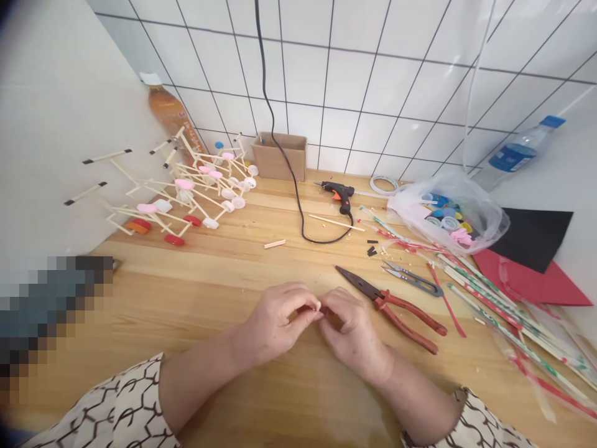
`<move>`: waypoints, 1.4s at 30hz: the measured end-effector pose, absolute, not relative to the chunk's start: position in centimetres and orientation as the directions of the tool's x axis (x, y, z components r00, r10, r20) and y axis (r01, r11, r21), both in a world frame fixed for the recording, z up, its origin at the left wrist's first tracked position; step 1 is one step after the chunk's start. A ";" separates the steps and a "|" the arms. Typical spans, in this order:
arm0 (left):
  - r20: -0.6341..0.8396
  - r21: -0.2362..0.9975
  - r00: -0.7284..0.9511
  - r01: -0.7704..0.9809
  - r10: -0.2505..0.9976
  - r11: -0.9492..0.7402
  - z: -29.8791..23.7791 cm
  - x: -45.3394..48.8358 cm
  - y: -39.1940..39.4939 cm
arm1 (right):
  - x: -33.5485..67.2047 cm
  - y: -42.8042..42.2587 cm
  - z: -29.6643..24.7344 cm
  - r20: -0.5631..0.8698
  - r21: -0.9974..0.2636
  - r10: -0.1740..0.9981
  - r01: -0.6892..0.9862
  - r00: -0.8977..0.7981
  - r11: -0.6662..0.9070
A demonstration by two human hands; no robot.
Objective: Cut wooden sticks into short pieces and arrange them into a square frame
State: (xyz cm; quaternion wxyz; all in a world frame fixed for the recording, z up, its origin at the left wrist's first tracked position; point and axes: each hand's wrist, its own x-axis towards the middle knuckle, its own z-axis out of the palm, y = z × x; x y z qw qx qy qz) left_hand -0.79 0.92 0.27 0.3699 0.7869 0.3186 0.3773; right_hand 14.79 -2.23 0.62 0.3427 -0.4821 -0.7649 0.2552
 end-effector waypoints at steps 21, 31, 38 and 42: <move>0.111 0.968 0.361 0.170 0.926 -0.183 1.0 -0.9 1.8 | 15.5 -2.3 0.6 0.202 -0.651 0.926 0.663 -0.318 0.370; 0.091 0.972 0.381 0.169 0.920 -0.166 0.9 -0.8 1.7 | 15.2 -2.0 0.9 0.197 -0.577 0.905 0.702 -0.376 0.417; 0.074 0.980 0.393 0.142 0.917 -0.140 0.9 -0.8 1.8 | 14.8 -2.5 0.5 0.202 -0.572 0.891 0.689 -0.407 0.445; -0.023 0.994 0.424 0.106 0.905 -0.025 1.0 -0.8 1.8 | 15.2 -2.3 0.6 0.043 -0.895 0.983 0.430 -0.181 0.119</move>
